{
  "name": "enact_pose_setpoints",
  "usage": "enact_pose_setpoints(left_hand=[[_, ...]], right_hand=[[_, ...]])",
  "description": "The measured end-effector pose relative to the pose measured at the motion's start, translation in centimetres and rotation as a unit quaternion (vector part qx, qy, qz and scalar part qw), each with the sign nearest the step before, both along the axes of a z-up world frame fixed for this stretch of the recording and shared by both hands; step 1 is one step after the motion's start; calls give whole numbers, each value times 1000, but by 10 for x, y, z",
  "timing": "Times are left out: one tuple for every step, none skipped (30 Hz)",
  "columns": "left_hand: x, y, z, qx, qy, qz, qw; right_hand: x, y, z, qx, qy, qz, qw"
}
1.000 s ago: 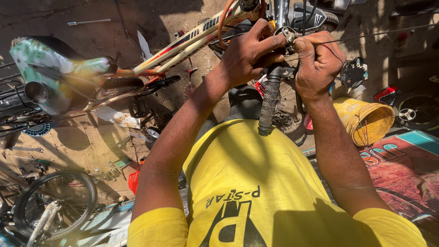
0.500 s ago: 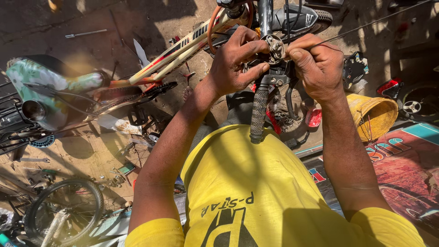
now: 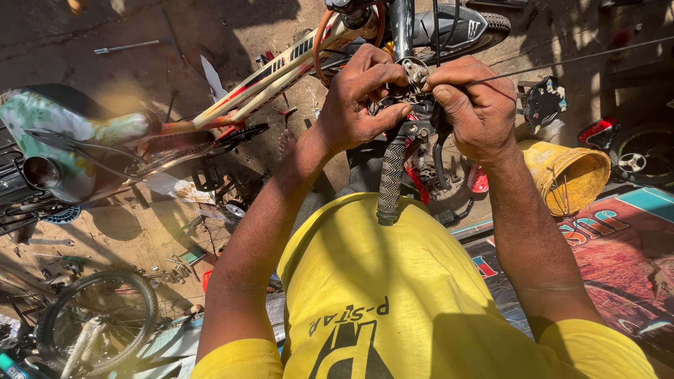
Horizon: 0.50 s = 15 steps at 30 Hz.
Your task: The person repairs a bicycle handlebar component by pulling a cable through a metal guide and using pliers to adjust the assembly.
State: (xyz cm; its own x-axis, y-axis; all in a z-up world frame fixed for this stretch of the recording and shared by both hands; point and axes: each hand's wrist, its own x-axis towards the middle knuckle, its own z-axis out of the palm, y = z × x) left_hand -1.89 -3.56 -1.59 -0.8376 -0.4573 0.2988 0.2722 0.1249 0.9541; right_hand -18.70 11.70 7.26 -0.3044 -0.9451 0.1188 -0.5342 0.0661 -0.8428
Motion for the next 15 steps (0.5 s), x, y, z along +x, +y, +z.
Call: enact_pose_setpoints(left_hand=[[0, 1, -1, 4, -3, -3, 1000], [0, 1, -1, 1, 1, -2, 1000], [-1, 1, -2, -2, 5, -1, 1000], [-1, 1, -2, -6, 9, 0, 1000], [-1, 1, -2, -8, 6, 0, 1000], [0, 1, -3, -9, 3, 0, 1000], [0, 1, -3, -11, 0, -1, 1000], [-1, 1, -3, -13, 2, 0, 1000], [0, 1, -3, -14, 3, 1, 1000], [-1, 1, -4, -15, 4, 1, 1000], [-1, 1, -4, -16, 6, 2, 1000], [-1, 2, -4, -18, 9, 3, 1000], [-2, 2, -4, -19, 12, 4, 1000], [-2, 3, -3, -23, 12, 9, 1000], [-1, 3, -3, -28, 12, 14, 999]], right_hand=[[-1, 0, 0, -3, 6, 7, 1000], [-1, 0, 1, -1, 9, 10, 1000], [-1, 0, 1, -1, 12, 13, 1000], [-1, -1, 1, 0, 16, 17, 1000], [-1, -1, 2, 3, 16, 15, 1000], [0, -1, 2, 6, 16, 13, 1000], [0, -2, 3, 8, 16, 11, 1000], [0, -3, 3, 12, 20, 12, 1000], [1, -3, 3, 17, 24, 13, 999], [1, -4, 3, 22, 27, 13, 999], [0, -5, 3, 23, 37, 18, 999], [-1, -6, 3, 23, 48, 22, 998], [-2, -7, 3, 25, 58, 25, 998], [-5, -7, 3, 33, 61, 33, 997], [-8, -8, 3, 41, 65, 41, 996]])
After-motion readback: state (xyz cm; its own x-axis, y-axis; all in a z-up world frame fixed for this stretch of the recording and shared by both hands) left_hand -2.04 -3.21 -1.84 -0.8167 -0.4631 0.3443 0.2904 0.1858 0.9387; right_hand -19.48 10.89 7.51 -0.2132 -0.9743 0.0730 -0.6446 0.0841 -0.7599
